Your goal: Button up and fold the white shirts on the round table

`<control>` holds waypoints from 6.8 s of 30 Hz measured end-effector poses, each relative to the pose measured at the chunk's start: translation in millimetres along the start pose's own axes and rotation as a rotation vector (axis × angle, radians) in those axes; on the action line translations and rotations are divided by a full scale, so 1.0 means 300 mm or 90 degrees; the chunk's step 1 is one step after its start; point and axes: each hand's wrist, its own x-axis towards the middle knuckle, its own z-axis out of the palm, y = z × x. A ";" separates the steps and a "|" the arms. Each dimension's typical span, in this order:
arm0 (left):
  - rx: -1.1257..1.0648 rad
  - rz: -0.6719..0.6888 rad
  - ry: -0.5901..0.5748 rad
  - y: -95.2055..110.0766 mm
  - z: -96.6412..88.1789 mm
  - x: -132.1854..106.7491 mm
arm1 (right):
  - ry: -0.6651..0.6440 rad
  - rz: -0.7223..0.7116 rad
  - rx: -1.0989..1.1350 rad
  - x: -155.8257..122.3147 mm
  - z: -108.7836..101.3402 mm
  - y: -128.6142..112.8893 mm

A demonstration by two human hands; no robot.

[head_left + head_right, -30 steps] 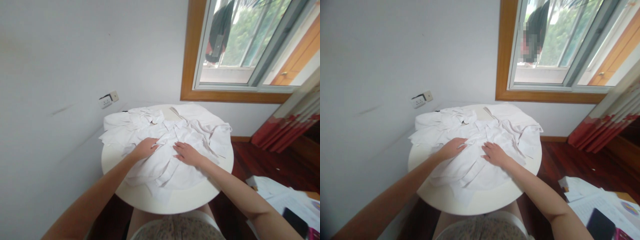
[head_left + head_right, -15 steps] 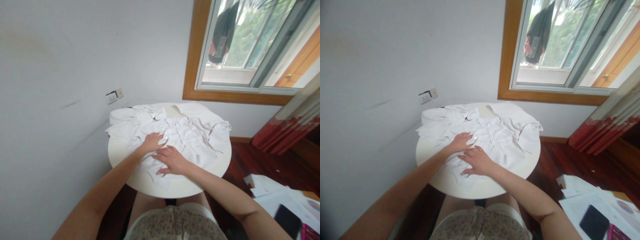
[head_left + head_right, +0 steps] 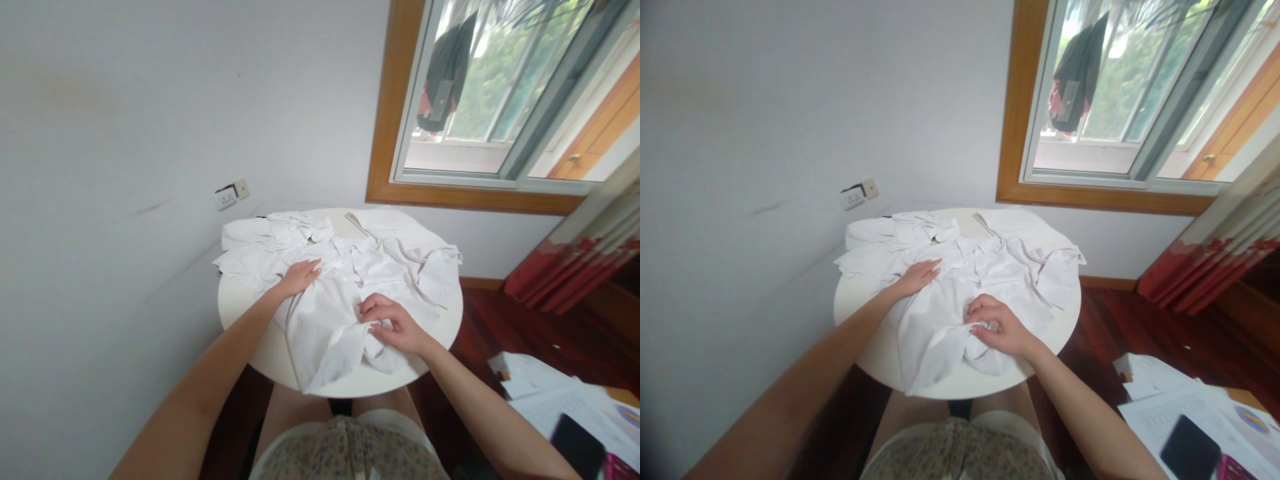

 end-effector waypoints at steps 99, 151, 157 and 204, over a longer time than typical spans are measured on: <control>-0.033 0.234 -0.033 0.170 -0.062 -0.265 | -0.158 0.357 -0.574 0.105 -0.127 0.413; 0.056 0.008 0.111 0.210 0.013 0.468 | -0.055 0.240 -0.545 0.008 -0.143 0.389; 0.055 -0.008 0.112 0.200 0.090 0.507 | -0.077 0.233 -0.550 0.010 -0.142 0.381; 0.075 0.028 0.117 0.229 0.005 0.234 | -0.154 0.113 -0.444 0.009 -0.153 0.246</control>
